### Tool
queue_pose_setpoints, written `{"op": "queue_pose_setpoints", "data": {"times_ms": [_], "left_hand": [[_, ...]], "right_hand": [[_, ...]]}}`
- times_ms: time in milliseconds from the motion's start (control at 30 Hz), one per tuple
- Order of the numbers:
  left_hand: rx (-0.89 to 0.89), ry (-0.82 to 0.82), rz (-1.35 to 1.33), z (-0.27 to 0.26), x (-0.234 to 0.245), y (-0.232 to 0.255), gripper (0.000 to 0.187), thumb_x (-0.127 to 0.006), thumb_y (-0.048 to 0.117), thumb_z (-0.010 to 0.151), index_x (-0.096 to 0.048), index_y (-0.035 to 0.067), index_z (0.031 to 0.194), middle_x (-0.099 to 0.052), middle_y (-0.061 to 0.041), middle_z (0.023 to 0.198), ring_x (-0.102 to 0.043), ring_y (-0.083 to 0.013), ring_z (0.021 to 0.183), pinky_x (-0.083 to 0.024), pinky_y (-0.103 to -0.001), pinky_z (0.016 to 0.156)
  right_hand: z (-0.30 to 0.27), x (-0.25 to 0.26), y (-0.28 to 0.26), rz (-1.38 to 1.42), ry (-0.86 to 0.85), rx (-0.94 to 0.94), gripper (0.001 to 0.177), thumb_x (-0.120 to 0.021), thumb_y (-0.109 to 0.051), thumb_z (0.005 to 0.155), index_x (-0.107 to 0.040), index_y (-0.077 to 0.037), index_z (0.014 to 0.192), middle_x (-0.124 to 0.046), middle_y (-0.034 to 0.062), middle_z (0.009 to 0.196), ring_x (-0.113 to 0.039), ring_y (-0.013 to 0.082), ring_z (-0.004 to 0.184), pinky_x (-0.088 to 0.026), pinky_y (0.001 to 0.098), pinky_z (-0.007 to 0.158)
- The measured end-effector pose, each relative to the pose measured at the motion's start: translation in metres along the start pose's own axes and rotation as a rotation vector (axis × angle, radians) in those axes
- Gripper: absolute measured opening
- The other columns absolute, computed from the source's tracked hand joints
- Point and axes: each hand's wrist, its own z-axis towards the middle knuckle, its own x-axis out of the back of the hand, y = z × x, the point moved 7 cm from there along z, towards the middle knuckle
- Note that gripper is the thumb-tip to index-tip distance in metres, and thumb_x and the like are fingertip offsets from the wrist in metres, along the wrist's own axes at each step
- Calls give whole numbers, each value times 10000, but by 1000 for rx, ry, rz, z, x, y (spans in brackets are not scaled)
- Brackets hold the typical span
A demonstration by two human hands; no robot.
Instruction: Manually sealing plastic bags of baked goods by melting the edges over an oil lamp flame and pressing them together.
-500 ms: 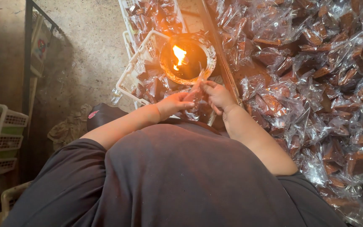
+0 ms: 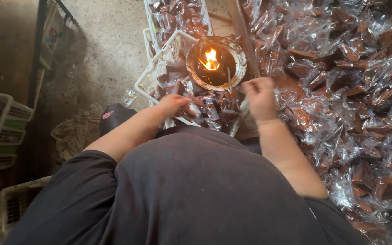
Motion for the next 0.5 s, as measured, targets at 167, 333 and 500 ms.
{"op": "queue_pose_setpoints", "data": {"times_ms": [167, 333, 500], "left_hand": [[-235, 141, -490, 122, 124, -58, 795, -702, 482, 1033, -287, 99, 1592, -497, -162, 1528, -647, -435, 1224, -588, -487, 993], [-92, 267, -332, 113, 137, -42, 886, -772, 304, 966, -200, 106, 1614, -485, -187, 1490, -579, -411, 1214, -541, -700, 884], [-131, 215, 14, 140, 126, -62, 1223, -1010, 119, 715, -161, 61, 1594, -628, -195, 1384, -641, -398, 1213, -564, -589, 928]], "right_hand": [[-6, 38, 31, -473, -261, -540, 826, -724, -612, 874, -381, -349, 1578, -246, 87, 1625, -240, 477, 1466, -233, 622, 1196], [-12, 7, 63, -493, -492, -650, 998, -715, -536, 873, -145, -306, 1660, -121, 88, 1710, -31, 360, 1563, -6, 557, 1258], [-7, -1, 82, -533, -493, -578, 899, -671, -438, 940, -144, -313, 1659, -157, 123, 1676, -77, 354, 1556, -14, 561, 1257]]}}
